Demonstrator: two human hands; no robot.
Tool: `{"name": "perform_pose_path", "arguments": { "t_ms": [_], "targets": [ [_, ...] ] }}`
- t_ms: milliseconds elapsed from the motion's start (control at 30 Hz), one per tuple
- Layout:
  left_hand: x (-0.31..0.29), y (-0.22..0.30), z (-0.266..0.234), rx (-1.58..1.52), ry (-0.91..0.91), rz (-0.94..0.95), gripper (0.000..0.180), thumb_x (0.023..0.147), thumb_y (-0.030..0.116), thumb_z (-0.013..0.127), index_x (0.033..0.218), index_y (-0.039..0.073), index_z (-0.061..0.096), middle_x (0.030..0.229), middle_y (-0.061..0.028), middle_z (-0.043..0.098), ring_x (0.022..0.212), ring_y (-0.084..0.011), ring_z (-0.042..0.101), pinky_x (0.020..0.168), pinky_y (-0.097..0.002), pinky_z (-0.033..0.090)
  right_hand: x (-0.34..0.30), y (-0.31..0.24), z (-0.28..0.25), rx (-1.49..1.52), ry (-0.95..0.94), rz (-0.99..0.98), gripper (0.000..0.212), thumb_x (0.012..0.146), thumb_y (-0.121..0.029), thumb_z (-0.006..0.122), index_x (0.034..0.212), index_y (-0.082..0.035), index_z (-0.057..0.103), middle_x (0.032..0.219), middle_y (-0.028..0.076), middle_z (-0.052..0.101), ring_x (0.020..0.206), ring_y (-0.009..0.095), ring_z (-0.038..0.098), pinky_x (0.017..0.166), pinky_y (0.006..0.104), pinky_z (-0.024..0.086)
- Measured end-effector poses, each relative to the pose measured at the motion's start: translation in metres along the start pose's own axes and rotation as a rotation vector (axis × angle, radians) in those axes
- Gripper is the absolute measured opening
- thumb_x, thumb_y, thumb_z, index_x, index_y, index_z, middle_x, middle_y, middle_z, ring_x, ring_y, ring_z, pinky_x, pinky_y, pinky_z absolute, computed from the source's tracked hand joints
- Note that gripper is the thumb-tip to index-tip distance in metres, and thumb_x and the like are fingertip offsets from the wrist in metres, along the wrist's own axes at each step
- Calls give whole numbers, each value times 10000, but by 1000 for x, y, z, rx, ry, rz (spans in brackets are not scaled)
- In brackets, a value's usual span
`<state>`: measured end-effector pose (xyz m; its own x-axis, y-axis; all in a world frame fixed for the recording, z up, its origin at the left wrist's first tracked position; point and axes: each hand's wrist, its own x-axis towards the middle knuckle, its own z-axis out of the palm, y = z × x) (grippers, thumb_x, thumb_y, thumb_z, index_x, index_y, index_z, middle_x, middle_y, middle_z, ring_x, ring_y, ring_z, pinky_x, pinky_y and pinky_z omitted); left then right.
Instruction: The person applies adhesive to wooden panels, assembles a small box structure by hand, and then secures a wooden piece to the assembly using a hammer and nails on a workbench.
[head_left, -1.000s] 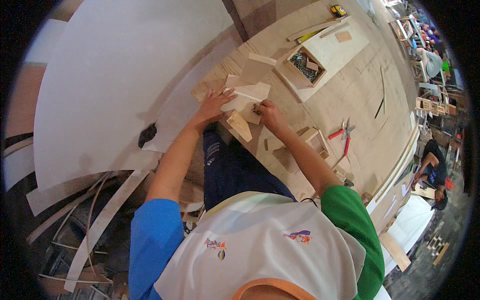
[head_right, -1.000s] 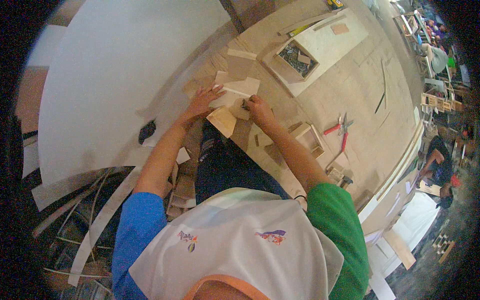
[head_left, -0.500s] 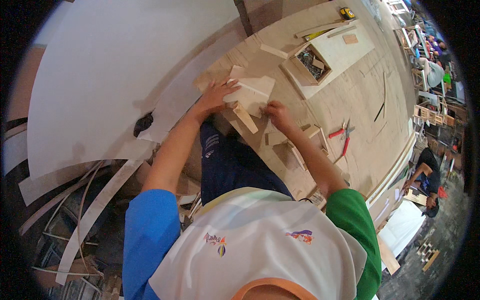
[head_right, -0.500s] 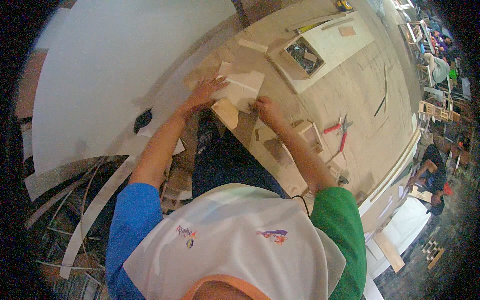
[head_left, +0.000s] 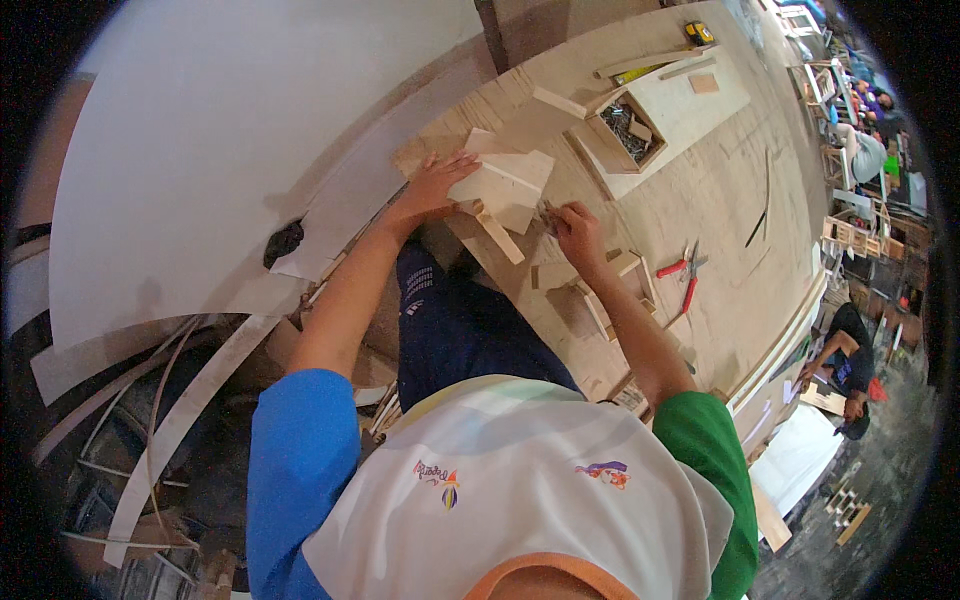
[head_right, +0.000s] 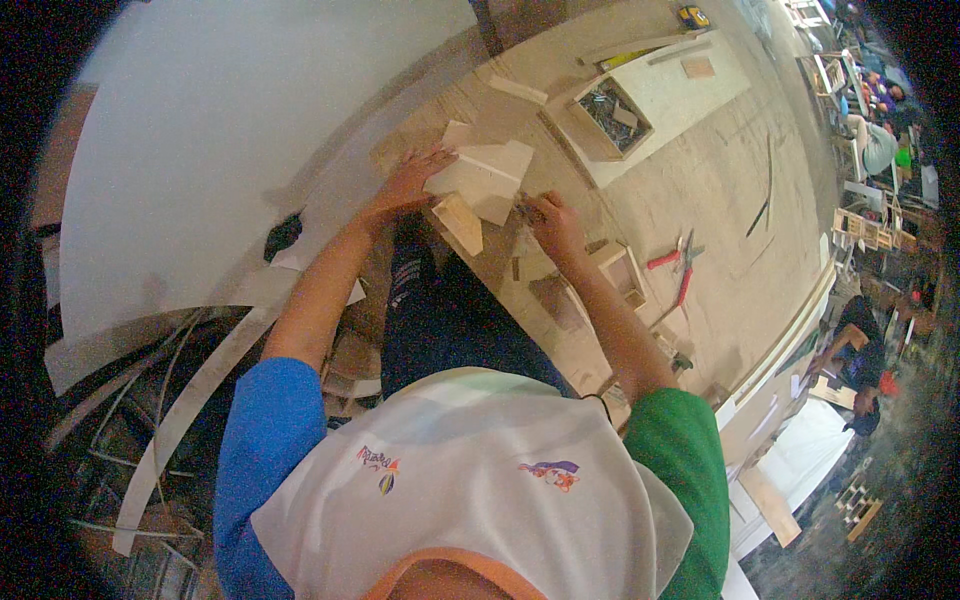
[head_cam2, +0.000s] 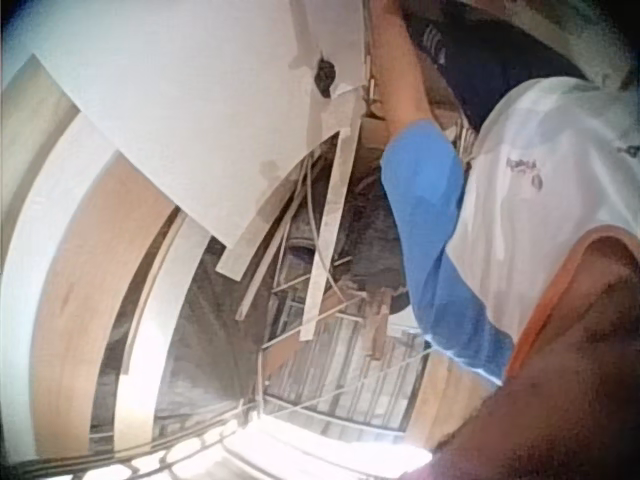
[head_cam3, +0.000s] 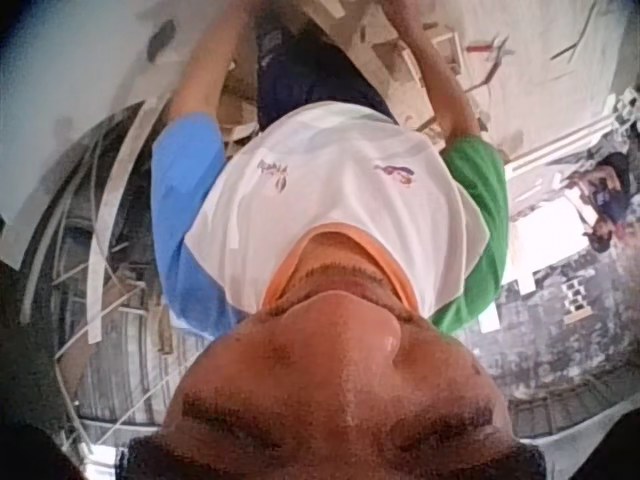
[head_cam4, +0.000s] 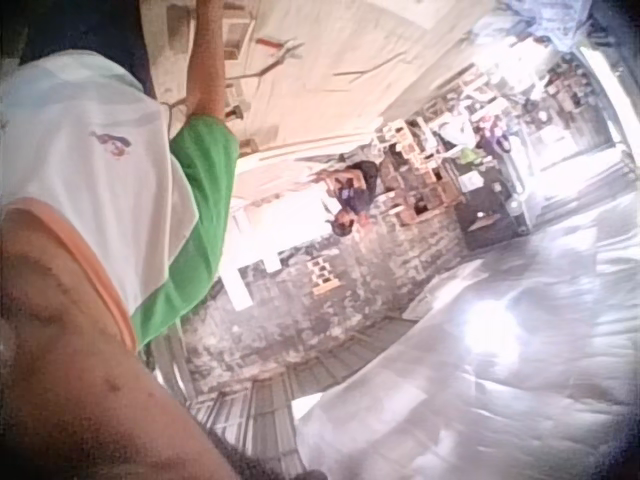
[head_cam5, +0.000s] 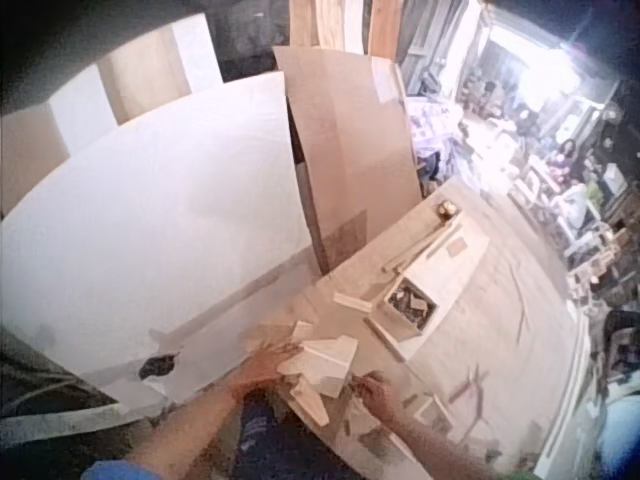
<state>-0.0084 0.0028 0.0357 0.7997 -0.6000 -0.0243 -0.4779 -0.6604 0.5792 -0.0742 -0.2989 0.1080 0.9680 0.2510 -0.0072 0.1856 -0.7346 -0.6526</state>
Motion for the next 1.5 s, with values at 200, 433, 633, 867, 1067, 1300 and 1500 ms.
{"name": "perform_pose_path", "arguments": {
  "t_ms": [200,433,633,867,1067,1300,1500],
  "targets": [
    [-27,5,7,35,117,-118,584,767,288,692,1315,172,524,1418,-30,451,1360,-266,331,1132,-465,215,83,-52,44,-63,21,-242,216,765,-21,641,979,-38,660,930,124,622,832,312,627,710,379,529],
    [-35,21,5,30,209,-156,500,816,270,637,1298,180,541,1363,-29,510,1338,-257,367,1117,-467,251,144,-56,98,-404,-29,-343,195,805,-33,545,976,-47,638,985,133,603,926,307,604,759,400,519],
    [-34,24,-2,51,188,-188,507,820,269,629,1312,196,526,1357,-17,515,1333,-247,372,1112,-466,264,143,-44,114,-396,-274,-329,166,761,-20,557,899,-45,646,895,144,614,899,311,606,738,409,514],
    [-33,27,2,192,181,-145,488,829,262,618,1306,206,530,1390,-21,476,1332,-239,369,1102,-462,274,155,-59,89,-202,-181,-372,177,782,-10,534,911,-39,652,884,148,621,849,346,621,735,426,511],
    [-36,29,12,292,184,-66,479,812,270,629,1241,72,550,1408,-86,443,1326,-251,379,1084,-455,297,121,-63,30,173,-157,-171,200,793,15,594,973,-24,672,934,145,674,857,296,650,755,346,514],
    [-3,63,9,305,116,-50,480,806,417,614,1077,21,599,1229,-158,533,1106,-326,518,928,-458,420,5,-23,-26,500,308,536,219,811,24,597,1021,19,657,890,72,675,810,154,632,730,278,499],
    [22,91,17,35,199,-132,431,760,287,712,1092,53,570,991,-126,506,977,-302,530,826,-424,447,-57,-16,42,718,333,814,322,788,21,559,1104,-2,618,917,83,659,819,167,613,733,289,490]
  ]
}}
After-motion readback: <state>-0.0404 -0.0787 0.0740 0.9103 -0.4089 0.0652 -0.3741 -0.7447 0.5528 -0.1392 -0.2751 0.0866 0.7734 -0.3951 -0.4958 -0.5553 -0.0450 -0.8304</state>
